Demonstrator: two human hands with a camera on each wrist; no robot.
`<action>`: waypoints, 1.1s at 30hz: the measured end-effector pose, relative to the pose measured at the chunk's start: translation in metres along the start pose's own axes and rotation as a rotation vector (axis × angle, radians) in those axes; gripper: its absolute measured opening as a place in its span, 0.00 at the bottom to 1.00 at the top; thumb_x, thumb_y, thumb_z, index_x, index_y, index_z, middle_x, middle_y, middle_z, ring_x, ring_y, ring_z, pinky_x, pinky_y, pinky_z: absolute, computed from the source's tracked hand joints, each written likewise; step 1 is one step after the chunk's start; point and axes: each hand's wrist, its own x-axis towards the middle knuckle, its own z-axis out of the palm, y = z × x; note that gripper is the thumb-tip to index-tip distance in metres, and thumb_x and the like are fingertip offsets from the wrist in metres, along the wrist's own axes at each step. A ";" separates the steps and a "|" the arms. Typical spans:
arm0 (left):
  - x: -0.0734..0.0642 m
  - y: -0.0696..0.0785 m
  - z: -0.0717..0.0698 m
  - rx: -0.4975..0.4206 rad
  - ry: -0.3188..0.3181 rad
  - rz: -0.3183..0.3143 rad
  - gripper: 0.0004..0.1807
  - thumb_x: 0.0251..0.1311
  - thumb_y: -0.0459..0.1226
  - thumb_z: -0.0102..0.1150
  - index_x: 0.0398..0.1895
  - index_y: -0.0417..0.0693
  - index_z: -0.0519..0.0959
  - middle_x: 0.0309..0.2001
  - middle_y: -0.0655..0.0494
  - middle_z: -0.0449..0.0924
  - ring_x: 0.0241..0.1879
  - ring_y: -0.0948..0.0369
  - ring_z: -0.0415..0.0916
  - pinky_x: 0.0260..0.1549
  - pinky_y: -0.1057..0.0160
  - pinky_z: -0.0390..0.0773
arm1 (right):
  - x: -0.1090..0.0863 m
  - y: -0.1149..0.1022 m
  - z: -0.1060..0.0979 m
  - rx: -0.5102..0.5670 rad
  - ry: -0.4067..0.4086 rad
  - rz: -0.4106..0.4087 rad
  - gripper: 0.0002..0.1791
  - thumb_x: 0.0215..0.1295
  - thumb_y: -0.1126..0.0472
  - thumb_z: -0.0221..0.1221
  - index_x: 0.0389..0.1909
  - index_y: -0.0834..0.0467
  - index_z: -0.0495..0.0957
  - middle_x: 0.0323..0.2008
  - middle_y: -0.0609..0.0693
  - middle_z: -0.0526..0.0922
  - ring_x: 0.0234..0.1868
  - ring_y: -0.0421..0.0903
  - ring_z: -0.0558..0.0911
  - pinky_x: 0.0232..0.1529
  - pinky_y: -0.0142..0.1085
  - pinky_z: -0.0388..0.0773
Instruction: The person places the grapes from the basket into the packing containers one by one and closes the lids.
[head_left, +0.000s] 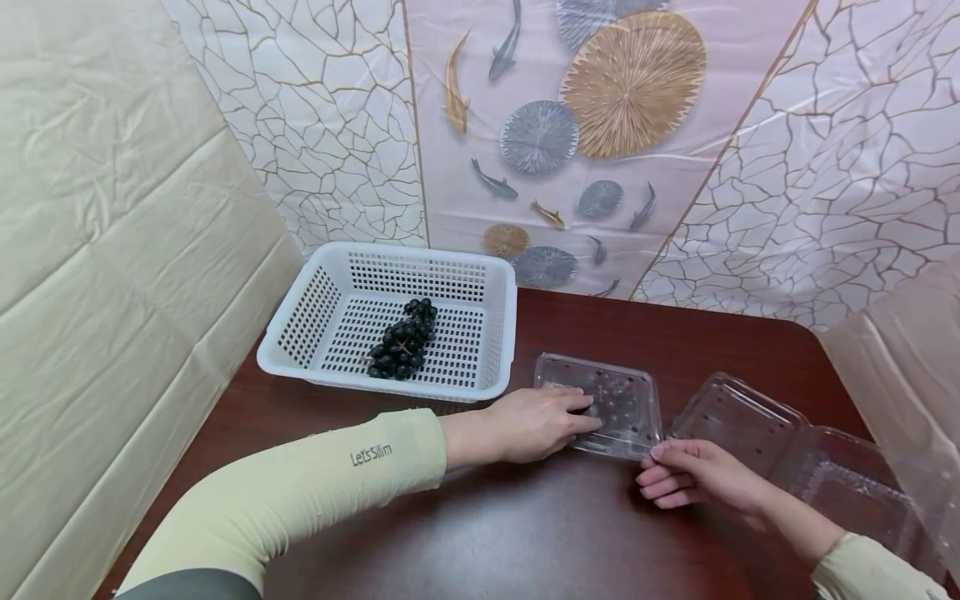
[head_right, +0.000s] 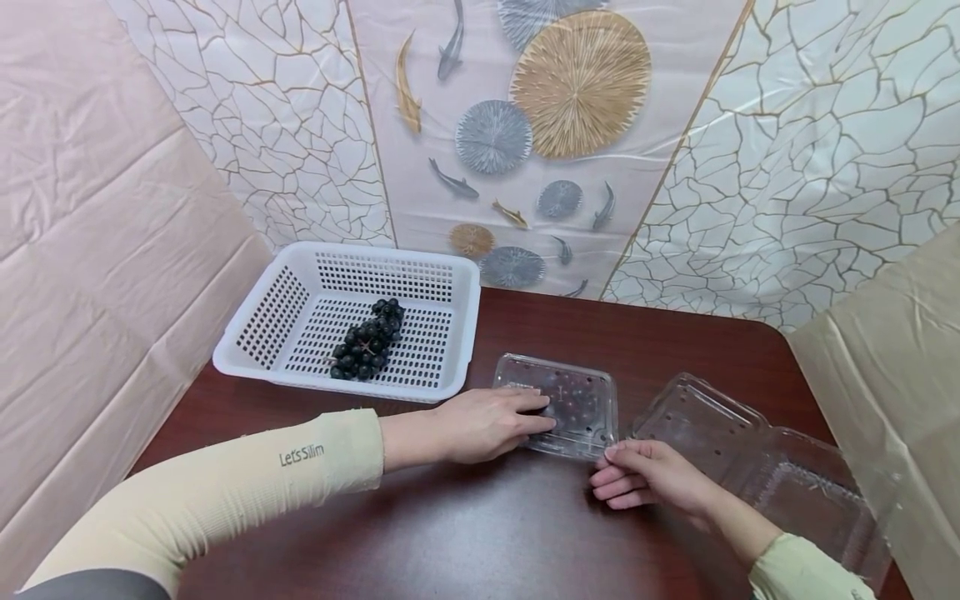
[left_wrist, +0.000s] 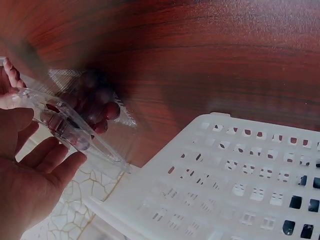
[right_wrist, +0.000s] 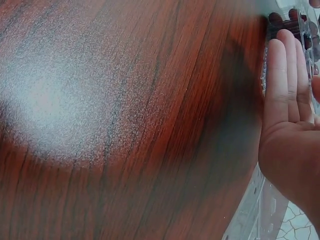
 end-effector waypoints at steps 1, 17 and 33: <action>-0.001 0.000 0.000 0.003 0.014 0.004 0.23 0.82 0.43 0.54 0.76 0.60 0.76 0.76 0.52 0.73 0.76 0.55 0.69 0.77 0.61 0.65 | 0.000 0.001 -0.001 0.002 -0.001 -0.001 0.19 0.90 0.60 0.41 0.56 0.64 0.80 0.48 0.55 0.91 0.49 0.48 0.92 0.51 0.43 0.89; -0.072 0.023 0.013 -0.412 0.237 -0.319 0.15 0.74 0.45 0.64 0.55 0.46 0.83 0.43 0.55 0.84 0.41 0.63 0.82 0.42 0.63 0.85 | 0.002 0.003 -0.007 0.038 -0.021 -0.044 0.20 0.90 0.61 0.40 0.55 0.62 0.81 0.50 0.55 0.91 0.49 0.48 0.92 0.53 0.43 0.88; -0.044 0.026 0.042 -1.792 0.257 -0.894 0.18 0.79 0.43 0.58 0.52 0.34 0.78 0.42 0.33 0.87 0.32 0.47 0.90 0.27 0.54 0.90 | 0.007 0.000 -0.005 -0.023 0.009 -0.017 0.21 0.90 0.61 0.39 0.56 0.63 0.82 0.48 0.55 0.91 0.48 0.48 0.92 0.51 0.42 0.89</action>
